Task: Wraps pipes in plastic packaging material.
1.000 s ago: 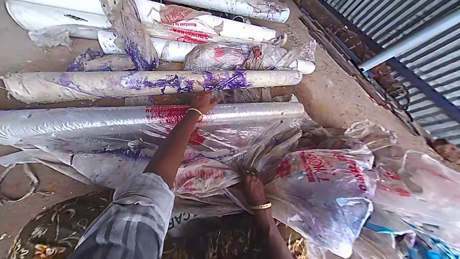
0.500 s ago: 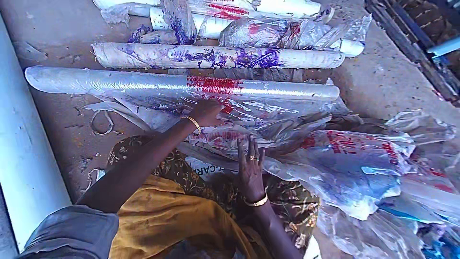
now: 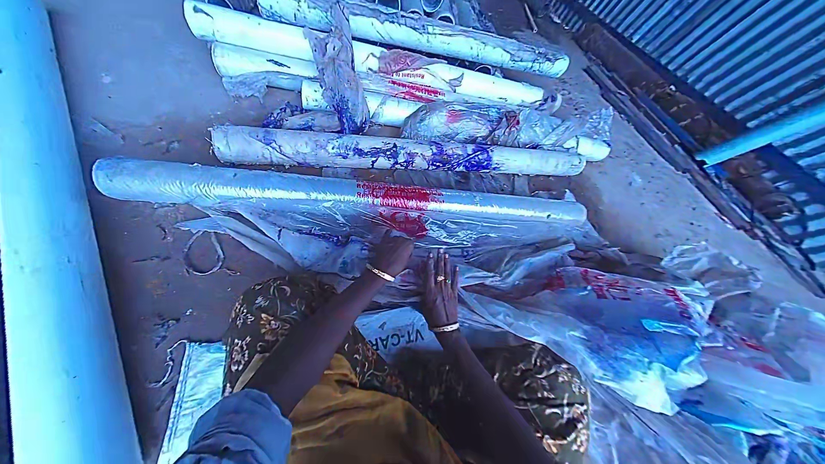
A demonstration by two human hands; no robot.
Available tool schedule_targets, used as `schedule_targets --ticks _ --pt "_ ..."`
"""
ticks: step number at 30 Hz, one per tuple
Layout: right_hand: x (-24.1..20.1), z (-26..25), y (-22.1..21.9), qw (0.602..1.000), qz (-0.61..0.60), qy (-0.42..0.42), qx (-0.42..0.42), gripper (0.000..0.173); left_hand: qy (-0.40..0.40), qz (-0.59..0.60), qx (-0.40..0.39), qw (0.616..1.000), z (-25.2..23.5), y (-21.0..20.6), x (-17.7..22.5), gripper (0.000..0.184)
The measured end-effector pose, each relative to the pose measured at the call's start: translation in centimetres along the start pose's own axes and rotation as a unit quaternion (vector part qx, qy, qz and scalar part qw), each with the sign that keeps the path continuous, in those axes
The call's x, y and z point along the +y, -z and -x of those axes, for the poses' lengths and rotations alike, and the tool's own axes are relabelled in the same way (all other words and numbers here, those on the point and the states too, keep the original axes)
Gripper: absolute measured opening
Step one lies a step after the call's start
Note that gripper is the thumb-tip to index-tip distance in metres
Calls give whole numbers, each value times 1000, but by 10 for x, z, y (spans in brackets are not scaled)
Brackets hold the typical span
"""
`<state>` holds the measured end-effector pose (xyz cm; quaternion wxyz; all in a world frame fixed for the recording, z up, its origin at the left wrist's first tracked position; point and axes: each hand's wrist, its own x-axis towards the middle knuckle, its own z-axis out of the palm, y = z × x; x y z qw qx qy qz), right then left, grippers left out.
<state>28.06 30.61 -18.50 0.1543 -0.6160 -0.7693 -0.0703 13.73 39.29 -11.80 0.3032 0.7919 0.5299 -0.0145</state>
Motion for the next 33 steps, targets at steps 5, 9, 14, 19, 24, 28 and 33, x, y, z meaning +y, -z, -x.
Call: schedule_targets --ticks 5,9,14,19,24,28,33 --pt "11 -47 -6 1000 1 -10 -28 68 -85 32 4 996 19 32 -1 34" --pt "14 -82 -8 997 -23 44 -53 71 -132 44 -41 989 18 43 -14 33" --pt "20 -89 -22 988 -100 98 -59 36 -170 42 -71 982 6 46 -18 32" --pt "6 -106 20 987 -96 -18 -125 31 -146 130 97 976 18 47 -27 37" --pt "-2 -124 75 974 -50 -55 -215 40 -132 199 287 928 36 50 -22 32" --pt "8 -95 74 993 -78 34 -88 33 -97 326 266 902 49 61 -23 31" --pt "16 -64 63 992 -68 106 21 23 11 213 179 961 55 99 -24 38"
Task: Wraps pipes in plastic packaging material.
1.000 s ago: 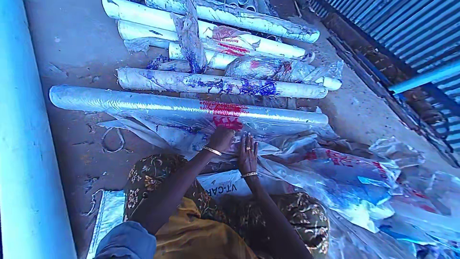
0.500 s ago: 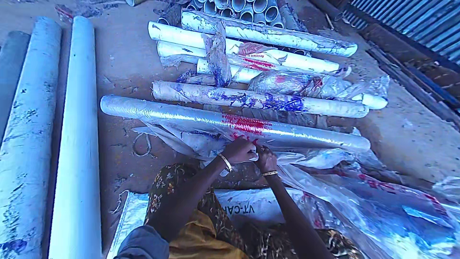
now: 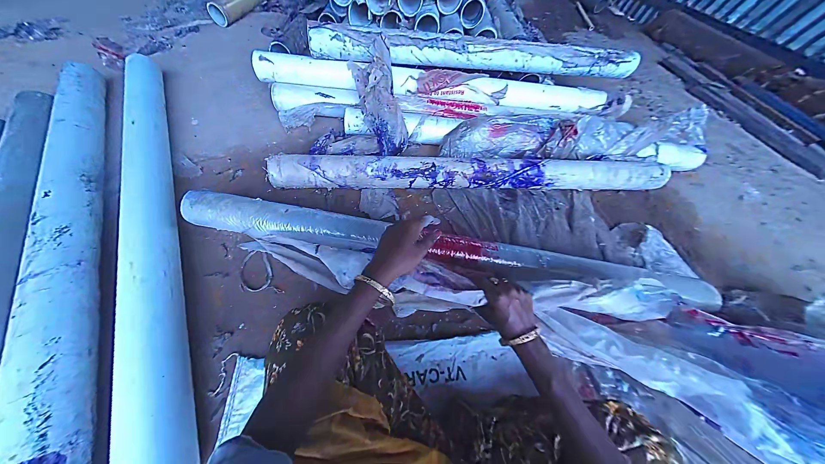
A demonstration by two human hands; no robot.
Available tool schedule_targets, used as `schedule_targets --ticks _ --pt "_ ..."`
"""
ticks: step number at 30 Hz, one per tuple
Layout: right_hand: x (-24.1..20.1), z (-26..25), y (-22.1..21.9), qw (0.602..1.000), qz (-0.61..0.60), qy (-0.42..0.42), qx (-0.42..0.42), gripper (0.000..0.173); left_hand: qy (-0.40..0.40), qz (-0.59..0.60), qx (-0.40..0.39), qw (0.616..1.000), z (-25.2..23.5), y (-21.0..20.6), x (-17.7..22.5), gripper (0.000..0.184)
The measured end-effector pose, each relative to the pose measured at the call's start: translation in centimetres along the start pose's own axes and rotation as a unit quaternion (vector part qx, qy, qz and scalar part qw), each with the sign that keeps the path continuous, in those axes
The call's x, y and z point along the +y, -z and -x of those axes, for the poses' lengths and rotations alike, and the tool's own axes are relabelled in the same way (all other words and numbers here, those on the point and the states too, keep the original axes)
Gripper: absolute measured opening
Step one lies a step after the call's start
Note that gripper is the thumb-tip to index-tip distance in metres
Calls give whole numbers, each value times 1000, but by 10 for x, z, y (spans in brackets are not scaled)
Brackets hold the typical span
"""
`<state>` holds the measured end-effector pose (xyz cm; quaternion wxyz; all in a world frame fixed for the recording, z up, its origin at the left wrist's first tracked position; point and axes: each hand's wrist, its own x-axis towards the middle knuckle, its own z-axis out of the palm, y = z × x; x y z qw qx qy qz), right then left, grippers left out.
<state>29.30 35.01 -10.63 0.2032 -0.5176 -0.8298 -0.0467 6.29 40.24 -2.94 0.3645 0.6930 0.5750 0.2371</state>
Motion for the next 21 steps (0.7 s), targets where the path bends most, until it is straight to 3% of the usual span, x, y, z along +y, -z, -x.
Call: schedule_targets --ticks 4,7,12,16,21 --pt "-2 34 -15 1000 -26 -6 16 18 -72 -167 -129 975 -52 -40 -23 43" --pt "-5 40 -23 999 -29 -24 39 17 -7 -252 -247 936 -81 -82 -32 62" --pt "-12 49 -31 996 -50 -69 26 15 13 -286 -188 939 -94 -115 -36 78" --pt "-13 49 -36 992 -79 -92 19 15 -15 -322 -141 936 -103 -120 -44 77" --pt "-15 50 -36 991 -72 -101 41 14 40 -331 -149 931 -133 -103 -31 72"
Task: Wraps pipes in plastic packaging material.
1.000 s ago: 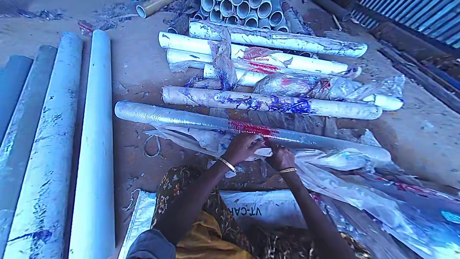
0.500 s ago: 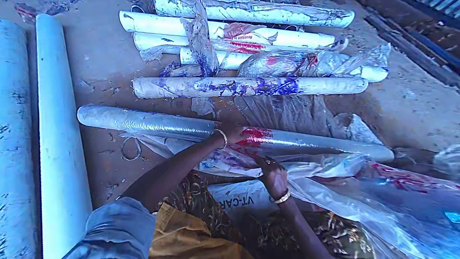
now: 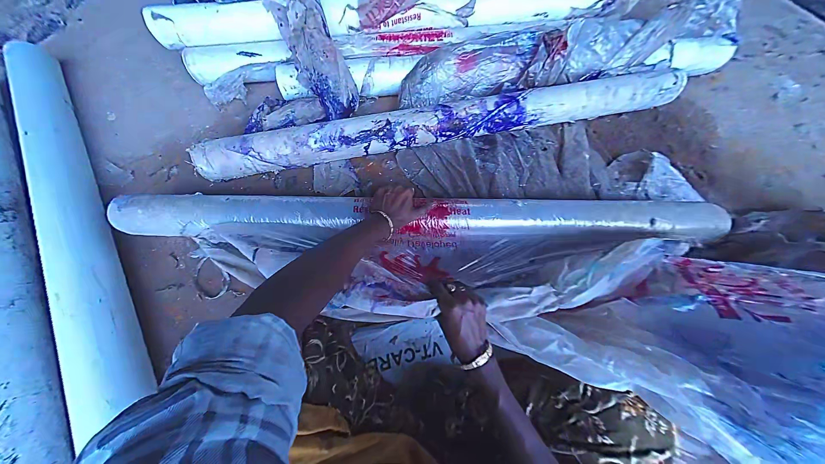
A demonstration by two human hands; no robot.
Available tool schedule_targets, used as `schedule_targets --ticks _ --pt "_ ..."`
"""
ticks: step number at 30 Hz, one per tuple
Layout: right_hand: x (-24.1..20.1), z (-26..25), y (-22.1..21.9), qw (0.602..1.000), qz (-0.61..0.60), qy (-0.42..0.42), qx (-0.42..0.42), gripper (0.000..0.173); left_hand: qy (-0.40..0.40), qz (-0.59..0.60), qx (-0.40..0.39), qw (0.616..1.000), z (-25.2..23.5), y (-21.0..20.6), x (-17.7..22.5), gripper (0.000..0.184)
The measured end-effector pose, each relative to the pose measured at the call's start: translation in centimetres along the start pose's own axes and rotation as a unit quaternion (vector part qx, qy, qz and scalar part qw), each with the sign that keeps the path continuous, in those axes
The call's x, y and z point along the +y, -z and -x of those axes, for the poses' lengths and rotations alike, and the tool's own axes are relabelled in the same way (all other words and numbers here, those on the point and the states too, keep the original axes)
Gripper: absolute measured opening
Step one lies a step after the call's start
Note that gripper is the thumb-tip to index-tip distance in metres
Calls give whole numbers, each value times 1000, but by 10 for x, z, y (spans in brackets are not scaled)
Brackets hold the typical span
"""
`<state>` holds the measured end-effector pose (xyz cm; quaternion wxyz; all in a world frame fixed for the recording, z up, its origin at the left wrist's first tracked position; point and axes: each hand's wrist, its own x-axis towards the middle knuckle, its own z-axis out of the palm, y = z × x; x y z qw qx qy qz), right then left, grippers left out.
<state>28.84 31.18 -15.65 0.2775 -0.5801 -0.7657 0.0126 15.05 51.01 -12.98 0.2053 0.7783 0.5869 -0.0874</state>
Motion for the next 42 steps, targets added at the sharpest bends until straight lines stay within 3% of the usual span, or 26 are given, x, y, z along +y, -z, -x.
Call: schedule_targets --ticks 5,8,13,15,19,21,25,27,31,33,36,38,39,42 --pt "1 34 2 999 -8 -36 -35 20 17 19 5 1000 -27 13 -5 74" --pt "1 30 -1 996 -16 -58 -63 21 5 24 15 1000 -31 19 -7 72" --pt "0 22 -3 982 -42 -117 -138 21 -176 -32 65 982 -26 -1 -16 61" --pt "-1 20 3 964 -62 -155 -207 25 -231 -93 44 968 -17 -8 -9 72" --pt "-2 14 14 925 -81 -180 -326 29 -151 -107 6 983 -1 -25 7 107" --pt "-4 9 26 909 -84 -178 -369 31 -73 -86 -16 993 10 -24 19 111" --pt "-15 17 53 960 -98 -99 -243 22 -58 -107 -69 990 7 -14 26 107" --pt "-12 24 62 960 -119 -69 -244 24 -63 -73 -100 990 5 -6 22 102" --pt "25 39 70 912 -126 -30 -389 76 -76 49 -142 986 -10 10 17 93" --pt "48 34 88 914 -160 -45 -369 80 -88 57 -143 984 -12 20 23 86" --pt "76 -2 127 945 -145 -99 -275 55 -107 30 -120 987 -20 19 35 79" --pt "95 -32 143 972 -72 -128 -183 49 -93 -8 -111 989 -24 23 41 80" --pt "107 -47 145 972 -25 -144 -182 53 -85 -23 -111 990 -23 27 45 81" --pt "142 -75 129 942 72 -164 -284 73 -67 -41 -114 990 -17 25 50 85"
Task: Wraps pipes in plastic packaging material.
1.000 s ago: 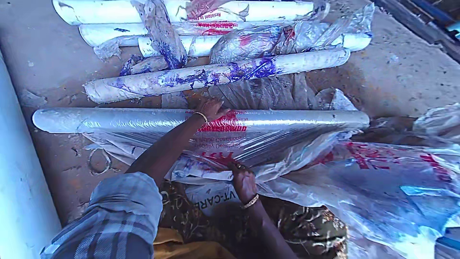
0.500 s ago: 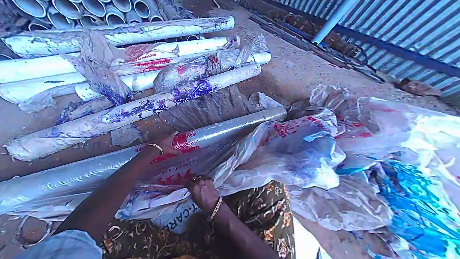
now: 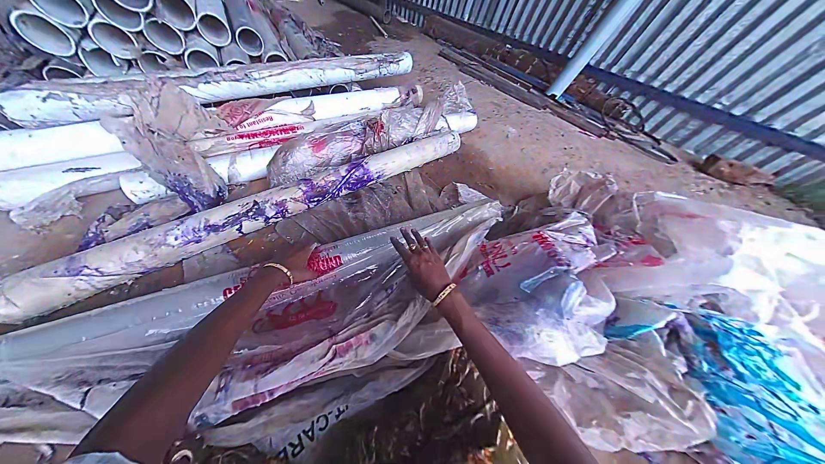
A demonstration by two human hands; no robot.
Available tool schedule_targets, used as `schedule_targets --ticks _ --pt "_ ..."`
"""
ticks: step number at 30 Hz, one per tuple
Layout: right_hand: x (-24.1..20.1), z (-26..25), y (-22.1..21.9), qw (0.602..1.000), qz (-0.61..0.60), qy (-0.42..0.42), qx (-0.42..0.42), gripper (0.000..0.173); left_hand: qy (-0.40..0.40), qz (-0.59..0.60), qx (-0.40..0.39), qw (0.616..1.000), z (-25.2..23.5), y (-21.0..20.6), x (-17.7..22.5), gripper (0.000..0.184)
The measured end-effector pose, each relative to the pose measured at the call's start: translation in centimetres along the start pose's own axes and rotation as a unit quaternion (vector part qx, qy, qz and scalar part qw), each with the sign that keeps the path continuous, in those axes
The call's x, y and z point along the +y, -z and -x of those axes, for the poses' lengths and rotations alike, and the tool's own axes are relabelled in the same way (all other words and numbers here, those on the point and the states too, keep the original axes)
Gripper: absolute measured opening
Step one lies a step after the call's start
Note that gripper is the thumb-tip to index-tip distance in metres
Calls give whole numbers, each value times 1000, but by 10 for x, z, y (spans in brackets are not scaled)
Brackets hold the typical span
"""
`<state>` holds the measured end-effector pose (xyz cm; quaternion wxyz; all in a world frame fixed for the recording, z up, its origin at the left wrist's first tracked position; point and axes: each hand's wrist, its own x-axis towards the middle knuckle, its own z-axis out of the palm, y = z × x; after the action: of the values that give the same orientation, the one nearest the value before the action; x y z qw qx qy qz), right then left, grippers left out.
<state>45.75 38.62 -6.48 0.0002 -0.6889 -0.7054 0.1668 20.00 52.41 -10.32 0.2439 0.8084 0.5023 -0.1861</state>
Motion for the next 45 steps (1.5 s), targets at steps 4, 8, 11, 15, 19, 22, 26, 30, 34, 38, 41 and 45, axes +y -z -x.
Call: schedule_targets --ticks 4,8,11,15,19,22,26,30,34,38,41,45 --pt "12 -28 -39 999 2 32 -7 63 21 70 24 997 2 -10 9 75" --pt "12 -33 -52 1000 -8 -12 -6 39 24 68 47 996 -3 -8 47 71" --pt "8 -32 -42 999 -11 -24 -40 38 10 91 79 993 -21 -13 87 69" --pt "2 -23 -31 992 -4 -45 -118 35 30 99 84 991 -48 -26 143 73" --pt "10 -13 -34 990 -21 -32 -137 36 92 95 122 984 -67 -33 155 73" --pt "15 -13 -37 993 -15 -16 -115 36 103 110 144 978 -83 -20 147 71" --pt "16 -2 -55 992 7 -21 -127 35 108 108 126 980 -95 -12 142 73" --pt "4 2 -53 981 27 -45 -186 37 86 100 126 983 -91 -12 141 74" --pt "3 33 -18 983 -1 -15 -182 46 -78 59 147 984 -94 -28 134 69" --pt "13 81 75 996 9 37 -76 42 -121 21 121 985 -90 -33 134 72" --pt "84 62 113 991 61 75 93 21 -118 15 111 987 -87 -34 136 76" --pt "187 7 110 994 109 -13 -13 28 -38 90 104 990 -79 -32 152 73"
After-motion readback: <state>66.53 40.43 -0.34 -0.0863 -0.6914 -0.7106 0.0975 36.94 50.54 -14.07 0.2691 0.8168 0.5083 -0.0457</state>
